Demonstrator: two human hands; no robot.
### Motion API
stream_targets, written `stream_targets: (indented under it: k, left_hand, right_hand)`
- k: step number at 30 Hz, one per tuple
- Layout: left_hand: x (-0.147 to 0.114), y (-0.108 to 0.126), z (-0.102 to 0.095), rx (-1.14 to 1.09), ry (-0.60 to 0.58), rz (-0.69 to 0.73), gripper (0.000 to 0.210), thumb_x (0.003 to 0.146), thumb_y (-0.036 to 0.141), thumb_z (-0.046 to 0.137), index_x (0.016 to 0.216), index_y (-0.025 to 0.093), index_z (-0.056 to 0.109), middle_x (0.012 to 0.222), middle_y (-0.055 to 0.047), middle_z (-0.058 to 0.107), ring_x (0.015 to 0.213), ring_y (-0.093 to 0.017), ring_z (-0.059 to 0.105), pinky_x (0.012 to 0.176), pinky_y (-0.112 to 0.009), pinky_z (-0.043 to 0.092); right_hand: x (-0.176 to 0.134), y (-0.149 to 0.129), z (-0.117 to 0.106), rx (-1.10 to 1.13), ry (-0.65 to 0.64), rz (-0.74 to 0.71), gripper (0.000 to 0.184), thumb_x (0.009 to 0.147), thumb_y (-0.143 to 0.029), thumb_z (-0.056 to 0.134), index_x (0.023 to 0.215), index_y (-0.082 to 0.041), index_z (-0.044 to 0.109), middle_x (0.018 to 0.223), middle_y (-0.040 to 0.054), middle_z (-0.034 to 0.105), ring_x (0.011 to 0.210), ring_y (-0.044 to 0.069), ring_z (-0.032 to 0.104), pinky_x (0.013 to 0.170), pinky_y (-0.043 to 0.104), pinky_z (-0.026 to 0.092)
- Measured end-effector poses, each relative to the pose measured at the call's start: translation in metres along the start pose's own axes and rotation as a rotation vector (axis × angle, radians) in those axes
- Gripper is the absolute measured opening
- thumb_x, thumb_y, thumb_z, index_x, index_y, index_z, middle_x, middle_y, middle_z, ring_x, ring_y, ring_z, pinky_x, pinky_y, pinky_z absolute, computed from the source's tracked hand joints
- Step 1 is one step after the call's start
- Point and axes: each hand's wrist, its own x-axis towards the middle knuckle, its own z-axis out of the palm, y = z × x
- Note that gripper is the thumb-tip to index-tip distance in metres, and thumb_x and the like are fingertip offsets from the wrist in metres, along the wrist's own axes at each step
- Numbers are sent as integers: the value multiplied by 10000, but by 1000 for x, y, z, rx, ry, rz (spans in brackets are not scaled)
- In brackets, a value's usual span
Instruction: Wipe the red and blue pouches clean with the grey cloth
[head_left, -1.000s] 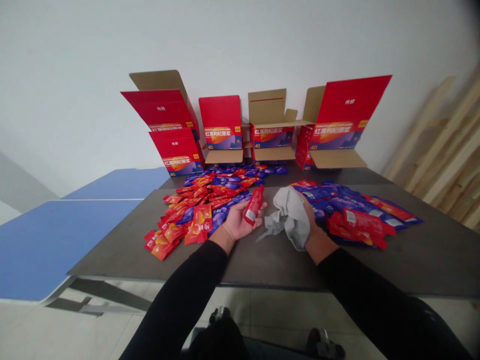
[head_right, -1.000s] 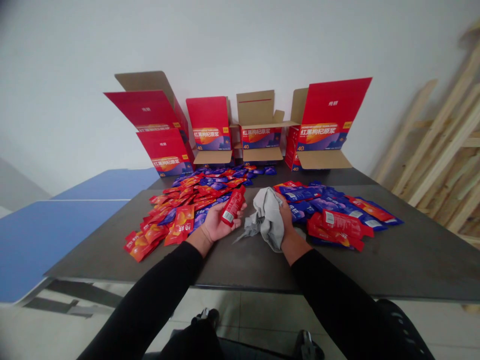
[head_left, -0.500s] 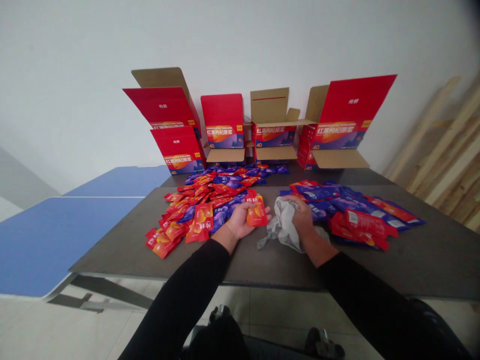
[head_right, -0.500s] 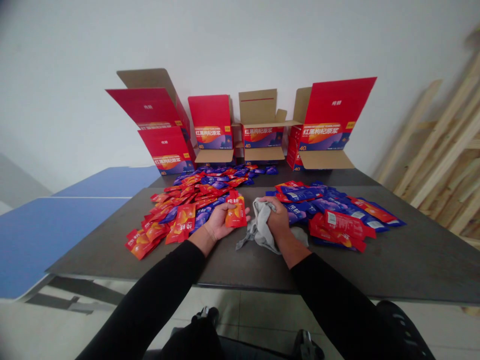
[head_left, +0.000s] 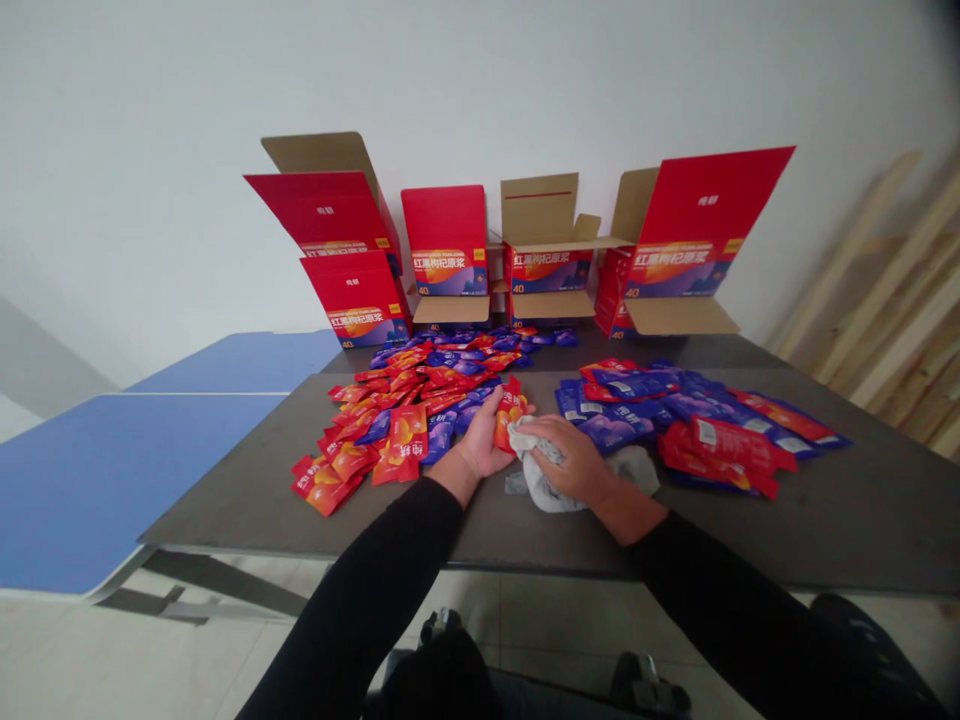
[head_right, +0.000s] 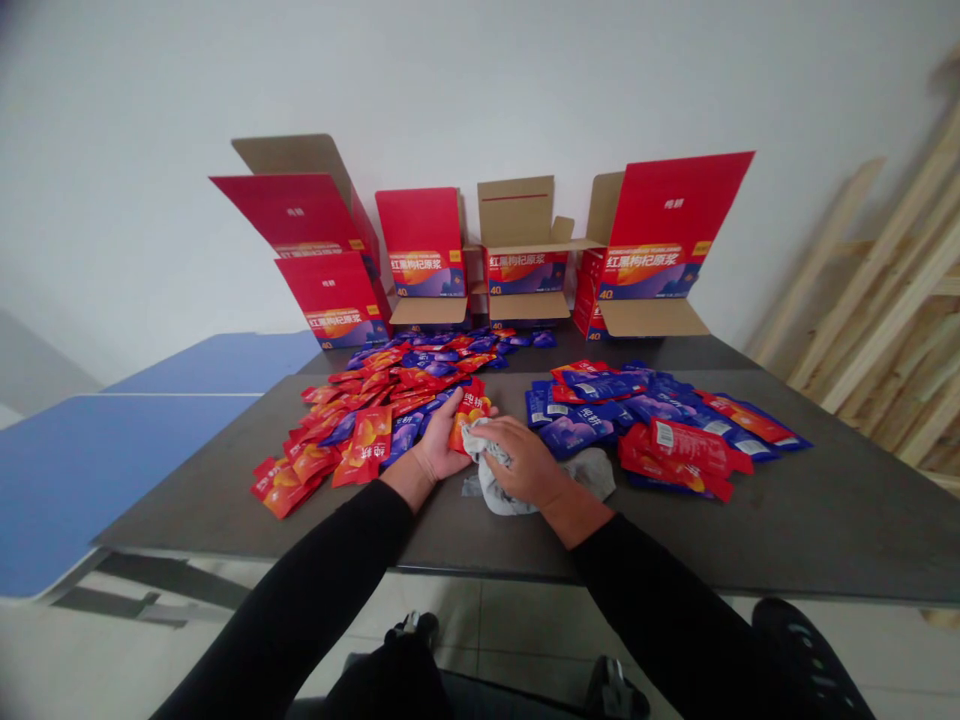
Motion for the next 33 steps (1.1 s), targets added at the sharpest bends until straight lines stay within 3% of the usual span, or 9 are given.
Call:
stream_targets:
  k: [4,7,12,16,20,25,29,33]
  left_hand:
    - [3,-2,-3,30,44,-35,584,964,639,457,948,112,708,745,-102,698,756,-251,705,735,-343,544]
    - [5,-3,-5,42,30,-43,522,991,551,438,903,116,713,678,-88,673,728,-244,698,702,-325,533]
    - [4,-7,-5,27,-91,-69,403,982,463,504,899,128,712,720,-82,687,675,-208,679,670,-301,518]
    - [-1,-9,-3,39,-101,-84,391,976,444,543,767,138,667,642,-51,646,549,-157,616,650,-283,513]
    - [-4,-12,1,65,-116,-84,372,961,429,585,727,145,640,639,-50,650,600,-174,655,721,-295,538]
    - [-3,-15,4,88,-132,-78,304,996,380,534,918,135,698,744,-72,709,682,-180,697,717,-267,537]
    - [-2,-16,3,144,-147,-86,390,1025,454,475,1076,136,694,765,-73,714,640,-162,682,624,-237,512]
    - [-3,-17,-1,295,-167,-59,278,946,368,641,1120,155,675,785,-52,710,522,-124,618,473,-207,421]
  right_hand:
    - [1,-1,4,-17,-123,-157,410,875,-113,526,1251,-230,641,1169,92,728,1095,247,669,983,475,557]
    - [2,-1,7,-70,-159,-195,404,864,-103,529,1223,-229,662,1166,91,726,1097,244,661,983,469,551]
    - [1,-1,6,-117,-148,-148,390,860,-107,527,1185,-252,688,1161,80,727,1092,248,652,1014,491,524]
    - [2,1,5,-95,-93,-95,374,856,-116,523,1146,-263,709,1133,71,734,1071,257,656,997,501,535]
    - [4,4,4,-69,-41,-10,361,854,-130,546,1146,-266,710,1146,64,739,1067,272,663,972,495,545]
    - [3,11,0,-105,38,99,355,846,-139,566,1137,-274,718,1156,55,737,1082,282,652,1001,476,514]
    - [1,21,0,-186,111,141,326,867,-148,546,1125,-235,725,1140,78,738,1088,286,641,1005,498,506]
    - [1,29,1,-243,180,179,311,876,-149,541,1107,-232,732,1118,86,743,1057,281,649,986,505,516]
